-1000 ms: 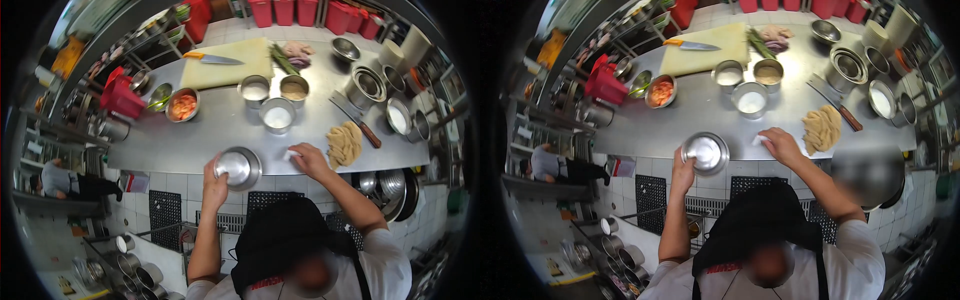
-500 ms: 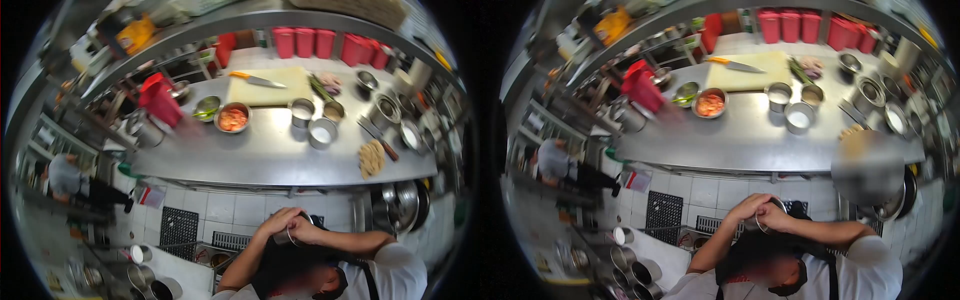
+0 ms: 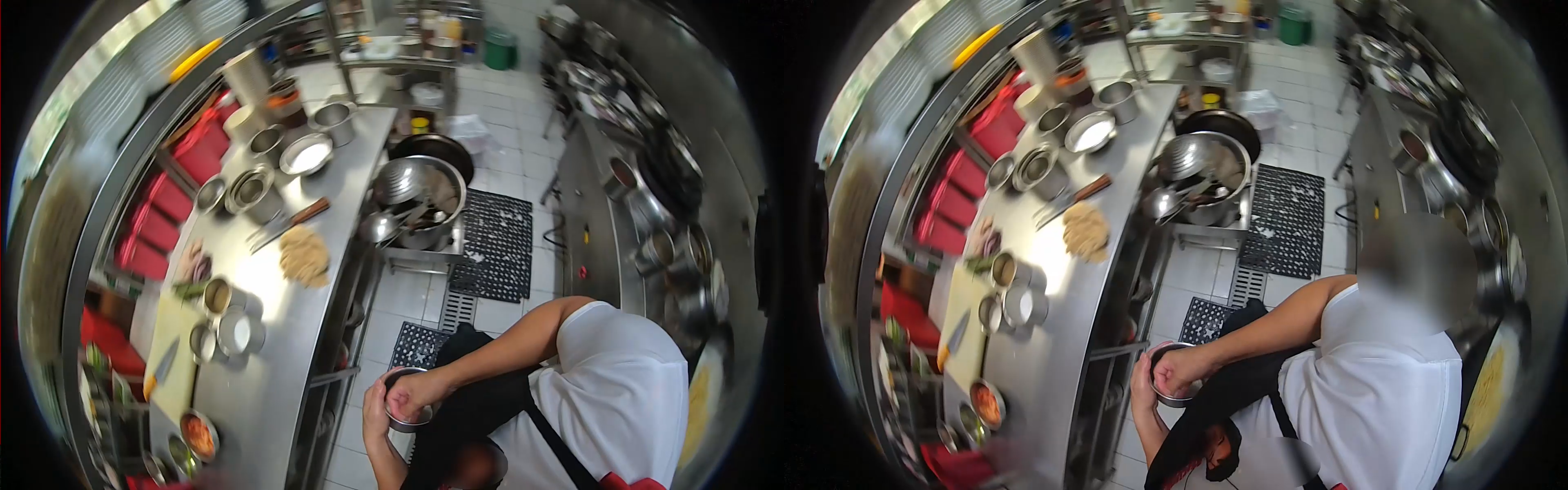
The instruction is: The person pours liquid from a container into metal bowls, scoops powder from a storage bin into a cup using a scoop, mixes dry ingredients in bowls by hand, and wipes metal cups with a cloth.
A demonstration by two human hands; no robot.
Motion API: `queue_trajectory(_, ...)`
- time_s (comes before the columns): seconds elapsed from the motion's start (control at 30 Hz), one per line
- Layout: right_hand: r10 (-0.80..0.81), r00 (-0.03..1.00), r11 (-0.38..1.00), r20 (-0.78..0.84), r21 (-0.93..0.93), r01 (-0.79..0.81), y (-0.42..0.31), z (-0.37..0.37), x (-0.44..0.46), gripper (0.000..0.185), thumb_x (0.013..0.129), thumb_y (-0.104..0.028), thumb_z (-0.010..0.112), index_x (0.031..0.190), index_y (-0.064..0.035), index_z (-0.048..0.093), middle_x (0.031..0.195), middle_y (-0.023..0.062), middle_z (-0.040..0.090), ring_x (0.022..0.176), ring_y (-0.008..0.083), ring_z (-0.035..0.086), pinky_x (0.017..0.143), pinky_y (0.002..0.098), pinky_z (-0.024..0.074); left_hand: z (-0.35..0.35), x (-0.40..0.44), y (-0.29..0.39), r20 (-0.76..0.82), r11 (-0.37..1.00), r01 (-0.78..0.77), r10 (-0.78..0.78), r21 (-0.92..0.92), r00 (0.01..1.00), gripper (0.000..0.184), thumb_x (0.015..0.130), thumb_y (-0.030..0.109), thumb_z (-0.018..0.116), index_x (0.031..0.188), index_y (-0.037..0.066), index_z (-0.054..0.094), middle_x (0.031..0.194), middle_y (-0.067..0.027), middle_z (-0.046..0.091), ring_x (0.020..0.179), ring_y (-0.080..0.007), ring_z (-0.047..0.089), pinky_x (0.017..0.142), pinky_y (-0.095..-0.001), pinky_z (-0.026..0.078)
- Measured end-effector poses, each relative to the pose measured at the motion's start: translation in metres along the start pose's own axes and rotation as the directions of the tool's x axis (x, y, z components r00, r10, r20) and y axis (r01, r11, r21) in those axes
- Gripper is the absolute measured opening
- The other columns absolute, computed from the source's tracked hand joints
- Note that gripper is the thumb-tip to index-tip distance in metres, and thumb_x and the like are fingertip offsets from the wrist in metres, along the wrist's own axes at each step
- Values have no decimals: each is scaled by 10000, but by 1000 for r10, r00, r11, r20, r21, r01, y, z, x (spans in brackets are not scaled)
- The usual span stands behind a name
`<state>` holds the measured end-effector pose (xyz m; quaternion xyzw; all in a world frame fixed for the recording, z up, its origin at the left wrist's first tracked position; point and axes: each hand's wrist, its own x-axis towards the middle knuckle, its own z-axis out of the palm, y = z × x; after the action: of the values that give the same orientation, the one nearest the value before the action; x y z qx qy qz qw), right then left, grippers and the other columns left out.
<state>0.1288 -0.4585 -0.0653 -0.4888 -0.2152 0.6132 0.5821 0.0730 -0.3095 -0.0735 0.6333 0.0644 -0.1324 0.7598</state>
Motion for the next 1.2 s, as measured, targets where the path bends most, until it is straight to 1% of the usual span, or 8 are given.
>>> queue_trajectory(0.13,-318,947,693,-32,-689,210,3,-61,-76,179,780,-63,629,944,-21,573,883,101,624,871,195,618,783,353,500,57,84,4,289,991,35,-71,126,955,547,998,360,330,1172,-82,601,1120,-192,654,1054,-256,609,975,-360,427)
queue_trajectory(0.23,-198,954,239,-226,-955,-177,16,-108,-147,279,762,-130,613,1015,-14,593,1053,181,651,1021,325,613,865,422,474,139,155,7,518,957,46,-195,287,832,544,999,381,339,1140,-62,620,1093,-178,672,1039,-266,623,961,-342,433)
queue_trajectory(0.37,-327,917,573,-228,-819,0,82,-188,-193,329,729,-64,624,1045,21,586,1010,212,658,946,329,636,841,413,478,239,222,14,587,896,-49,-248,442,771,454,992,344,430,1133,-38,630,1065,-156,683,1019,-230,624,933,-325,444)
queue_trajectory(0.43,-263,881,951,-393,-261,167,29,-192,-241,215,784,-63,639,976,5,568,876,98,629,782,201,610,685,323,491,265,251,14,582,924,-9,-233,382,779,431,991,319,437,1134,-37,632,1075,-130,680,1014,-198,614,927,-308,444)
queue_trajectory(0.53,-260,890,805,-375,426,414,-10,-237,-296,109,850,-66,612,934,-45,546,814,-20,532,751,87,549,595,238,448,294,275,39,519,923,347,-381,166,765,475,989,258,353,1273,-89,508,1145,-174,641,1087,-239,595,980,-319,431)
queue_trajectory(0.67,-605,762,588,-231,-775,232,-62,-311,-351,172,821,-64,592,985,-20,562,895,117,634,792,245,630,652,357,499,327,331,31,392,964,266,-249,13,885,593,984,412,349,1297,-74,486,1274,-189,563,1202,-284,529,1039,-364,389)
queue_trajectory(1.03,162,892,566,-423,-700,-435,-133,-560,-449,258,799,-95,582,1021,13,654,955,106,690,899,219,646,806,328,497,521,633,49,698,878,396,-461,269,549,623,1037,438,224,1231,-39,575,1186,-140,629,1131,-236,568,1025,-343,393)
queue_trajectory(1.2,-238,552,971,-799,-201,128,-89,-650,-487,238,766,-76,613,993,-10,640,927,175,671,869,317,651,785,412,500,613,755,65,780,837,321,-536,443,323,645,1026,479,252,1167,-33,619,1130,-132,656,1079,-221,591,1002,-327,410)
